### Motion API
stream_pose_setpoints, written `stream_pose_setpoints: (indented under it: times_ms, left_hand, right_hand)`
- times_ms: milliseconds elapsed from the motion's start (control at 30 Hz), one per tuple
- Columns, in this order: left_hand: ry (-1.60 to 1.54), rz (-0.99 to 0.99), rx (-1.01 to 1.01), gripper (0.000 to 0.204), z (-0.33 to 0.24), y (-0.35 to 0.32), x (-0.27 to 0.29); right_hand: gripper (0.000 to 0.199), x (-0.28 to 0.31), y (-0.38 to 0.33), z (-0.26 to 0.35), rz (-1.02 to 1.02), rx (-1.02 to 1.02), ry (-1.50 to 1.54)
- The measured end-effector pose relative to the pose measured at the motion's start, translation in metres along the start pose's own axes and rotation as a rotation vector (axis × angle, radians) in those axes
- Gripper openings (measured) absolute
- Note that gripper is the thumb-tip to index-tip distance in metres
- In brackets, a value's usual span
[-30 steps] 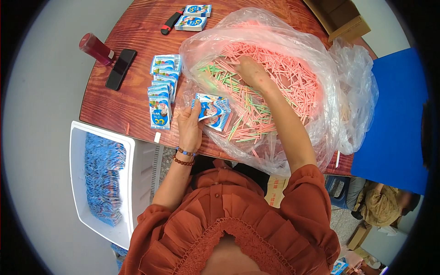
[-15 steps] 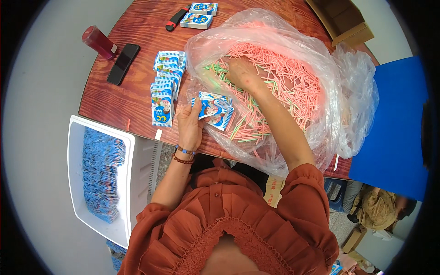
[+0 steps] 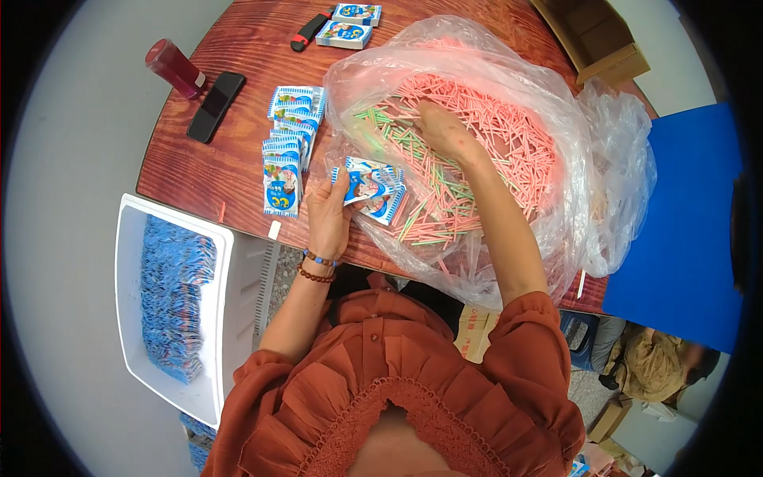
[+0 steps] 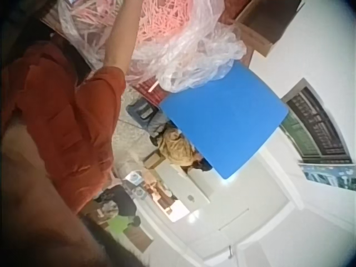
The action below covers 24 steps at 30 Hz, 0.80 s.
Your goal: Pack small blue packets into a large bag containing pink shredded paper filler.
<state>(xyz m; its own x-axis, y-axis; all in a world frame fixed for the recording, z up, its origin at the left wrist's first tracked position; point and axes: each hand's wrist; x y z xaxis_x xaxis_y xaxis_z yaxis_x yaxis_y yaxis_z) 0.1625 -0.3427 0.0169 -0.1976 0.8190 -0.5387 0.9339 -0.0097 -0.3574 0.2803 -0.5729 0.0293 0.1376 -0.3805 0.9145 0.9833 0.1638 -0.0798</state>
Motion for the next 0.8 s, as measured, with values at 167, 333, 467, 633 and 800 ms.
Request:
stream_pose_setpoints:
  times_ms: [167, 333, 467, 633, 800]
  left_hand:
    - [0.005, -0.013, 0.012, 0.019, 0.002, 0.003, 0.005]
    - [0.028, -0.006, 0.010, 0.019, -0.001, 0.003, 0.011]
    - [0.047, 0.020, 0.010, 0.021, 0.004, 0.003, 0.009]
    - [0.045, 0.005, 0.020, 0.021, 0.010, 0.006, 0.011]
    - [-0.012, 0.001, 0.011, 0.017, 0.003, 0.003, 0.005]
  right_hand:
    - [0.032, 0.002, -0.022, -0.007, -0.152, 0.146, 0.019]
    - [0.046, 0.026, -0.042, 0.008, -0.159, -0.083, -0.135]
    - [0.042, 0.012, -0.047, 0.018, -0.185, -0.044, -0.252]
    - [0.031, -0.004, -0.037, 0.014, -0.108, 0.012, -0.318]
    - [0.025, -0.009, -0.034, 0.009, -0.185, 0.036, -0.205]
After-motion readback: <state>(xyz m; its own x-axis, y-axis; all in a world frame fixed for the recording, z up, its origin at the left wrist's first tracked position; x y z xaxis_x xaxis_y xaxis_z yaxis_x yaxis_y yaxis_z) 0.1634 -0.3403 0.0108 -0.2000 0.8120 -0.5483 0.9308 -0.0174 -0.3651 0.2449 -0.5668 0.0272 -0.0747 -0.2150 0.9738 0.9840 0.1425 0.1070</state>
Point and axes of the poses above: each hand's wrist, its own y-axis towards the middle knuckle, its own x-axis out of the back of the hand, z = x × y, and after that the axes turned 5 degrees about -z, right-handed
